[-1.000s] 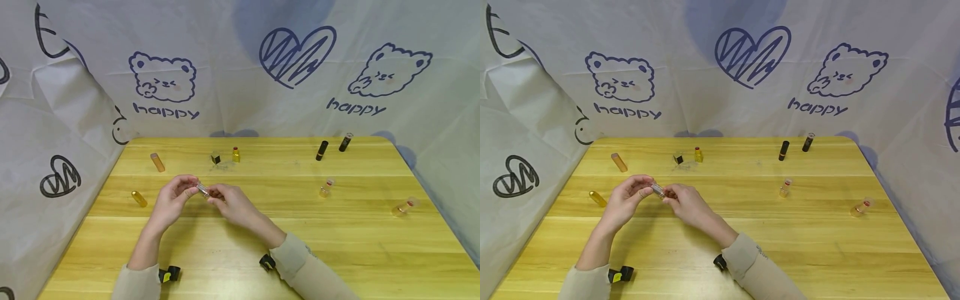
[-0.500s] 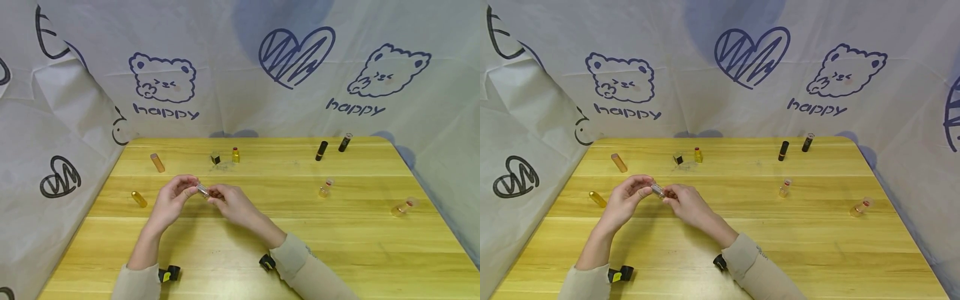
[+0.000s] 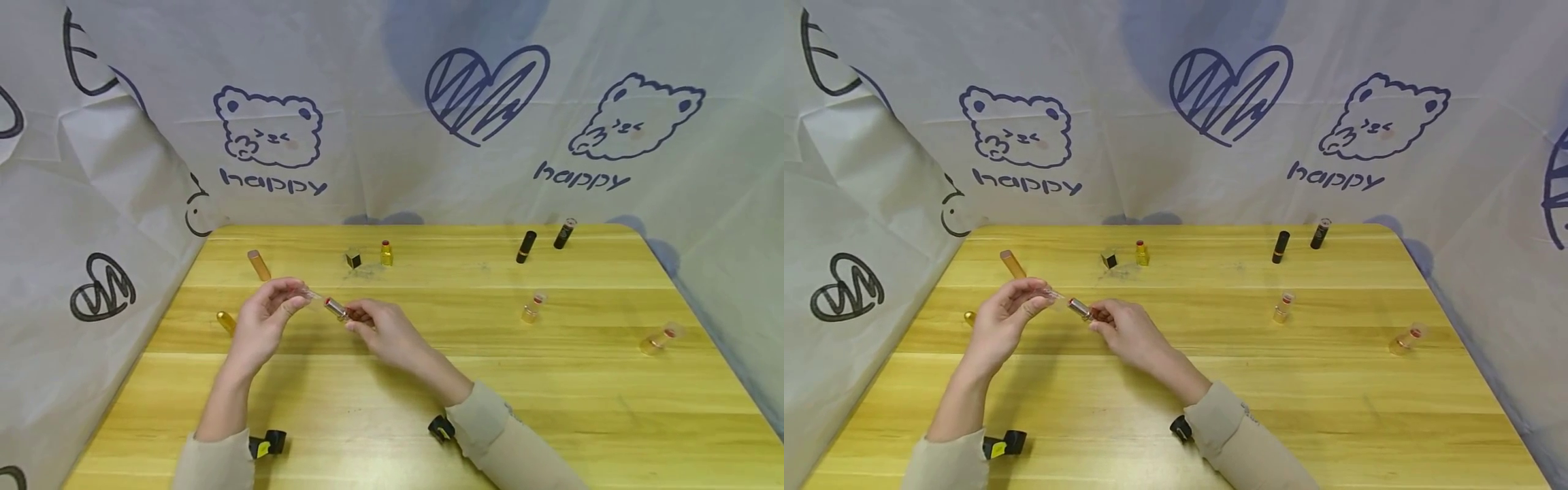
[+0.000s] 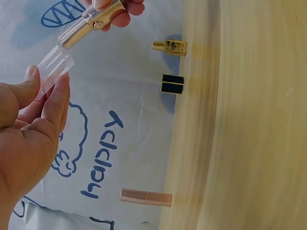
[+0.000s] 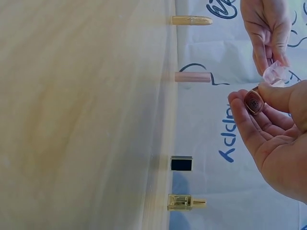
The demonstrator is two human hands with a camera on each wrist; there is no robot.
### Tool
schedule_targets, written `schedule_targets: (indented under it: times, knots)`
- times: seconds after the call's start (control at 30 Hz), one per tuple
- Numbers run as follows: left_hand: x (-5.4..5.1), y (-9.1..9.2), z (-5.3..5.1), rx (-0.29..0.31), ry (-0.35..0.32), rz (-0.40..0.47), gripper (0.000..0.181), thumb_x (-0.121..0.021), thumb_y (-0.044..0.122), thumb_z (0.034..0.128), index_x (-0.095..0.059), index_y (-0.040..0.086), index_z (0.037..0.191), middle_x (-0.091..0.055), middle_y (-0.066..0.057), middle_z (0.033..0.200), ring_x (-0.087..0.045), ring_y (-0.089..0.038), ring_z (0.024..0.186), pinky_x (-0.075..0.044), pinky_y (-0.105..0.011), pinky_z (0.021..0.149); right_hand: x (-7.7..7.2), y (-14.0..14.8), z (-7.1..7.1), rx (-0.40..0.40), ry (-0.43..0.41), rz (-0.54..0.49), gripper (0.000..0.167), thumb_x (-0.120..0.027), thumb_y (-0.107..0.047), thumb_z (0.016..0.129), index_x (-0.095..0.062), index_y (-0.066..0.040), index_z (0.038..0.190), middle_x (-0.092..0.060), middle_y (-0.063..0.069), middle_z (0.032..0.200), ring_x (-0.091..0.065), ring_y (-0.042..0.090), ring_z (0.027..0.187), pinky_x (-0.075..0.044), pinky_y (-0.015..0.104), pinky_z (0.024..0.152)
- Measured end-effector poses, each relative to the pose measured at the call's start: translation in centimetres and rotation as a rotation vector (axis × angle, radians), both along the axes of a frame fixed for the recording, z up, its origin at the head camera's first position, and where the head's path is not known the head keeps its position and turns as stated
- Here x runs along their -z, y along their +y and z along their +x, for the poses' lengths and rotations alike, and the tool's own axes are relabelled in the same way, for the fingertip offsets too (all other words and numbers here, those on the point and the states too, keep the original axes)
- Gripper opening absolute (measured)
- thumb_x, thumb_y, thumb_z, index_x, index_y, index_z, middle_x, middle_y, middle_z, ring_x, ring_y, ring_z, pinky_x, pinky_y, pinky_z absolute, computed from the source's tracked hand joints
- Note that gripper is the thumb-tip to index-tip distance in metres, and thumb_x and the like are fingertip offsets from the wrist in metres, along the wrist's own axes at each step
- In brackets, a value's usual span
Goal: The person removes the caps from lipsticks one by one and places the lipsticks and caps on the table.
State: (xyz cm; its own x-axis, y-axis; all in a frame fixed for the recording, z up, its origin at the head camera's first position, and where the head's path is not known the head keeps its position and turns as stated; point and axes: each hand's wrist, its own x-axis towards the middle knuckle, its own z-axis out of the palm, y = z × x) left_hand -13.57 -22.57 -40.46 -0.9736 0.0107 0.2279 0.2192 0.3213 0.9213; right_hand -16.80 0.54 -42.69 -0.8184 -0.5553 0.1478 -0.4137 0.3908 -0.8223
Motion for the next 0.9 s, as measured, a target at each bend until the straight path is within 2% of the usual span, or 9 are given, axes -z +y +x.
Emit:
schedule_targets:
  times: [0.23, 0.4, 0.57, 0.8, 0.9]
  knots:
    - [-0.1, -0.4, -0.3, -0.010, 0.007, -0.073, 0.032, -0.063, 0.012, 0.1046, -0.059, -0.005, 0.131, -0.066, -0.019, 0.124, -0.063, 0.001, 0.109, -0.052, -0.013, 0.093, -0.4, 0.2, -0.3, 0.051, -0.001, -0.088, 0.035, -0.067, -0.007, 0.101, -0.061, 0.003, 0.134, -0.072, 0.012, 0.115, -0.070, 0.024, 0.105, -0.057, 0.024, 0.092]
    - [0.1, -0.7, -0.8, 0.016, -0.004, -0.134, 0.030, -0.066, 0.010, 0.1026, -0.061, -0.002, 0.130, -0.066, -0.015, 0.124, -0.064, -0.016, 0.118, -0.053, -0.013, 0.092, -0.3, 0.5, -0.8, 0.068, 0.008, -0.119, 0.035, -0.070, -0.005, 0.099, -0.062, 0.003, 0.131, -0.073, 0.015, 0.119, -0.071, 0.026, 0.106, -0.059, 0.032, 0.094]
    - [0.3, -0.7, -1.4, 0.061, -0.035, -0.162, 0.029, -0.070, 0.006, 0.0991, -0.062, -0.002, 0.125, -0.065, -0.015, 0.120, -0.063, -0.029, 0.121, -0.056, -0.020, 0.094, -0.1, 0.8, -1.3, 0.078, -0.008, -0.087, 0.032, -0.074, -0.005, 0.096, -0.063, 0.002, 0.126, -0.075, 0.015, 0.117, -0.072, 0.029, 0.106, -0.059, 0.043, 0.097]
    - [0.9, -0.6, -1.9, 0.162, -0.093, -0.170, 0.032, -0.073, -0.005, 0.0940, -0.061, -0.008, 0.123, -0.064, -0.022, 0.118, -0.067, -0.038, 0.115, -0.058, -0.026, 0.093, 0.7, 1.3, -2.3, 0.030, -0.005, -0.001, 0.029, -0.077, -0.001, 0.091, -0.066, 0.004, 0.118, -0.069, 0.012, 0.112, -0.070, 0.024, 0.100, -0.059, 0.023, 0.088]
    - [1.1, -0.6, -2.0, 0.197, -0.117, -0.199, 0.030, -0.073, -0.005, 0.0937, -0.061, -0.007, 0.121, -0.064, -0.020, 0.117, -0.067, -0.036, 0.112, -0.059, -0.027, 0.094, 0.8, 1.5, -2.5, 0.012, 0.011, 0.051, 0.029, -0.079, -0.001, 0.090, -0.067, 0.005, 0.116, -0.066, 0.011, 0.110, -0.069, 0.023, 0.098, -0.058, 0.022, 0.086]
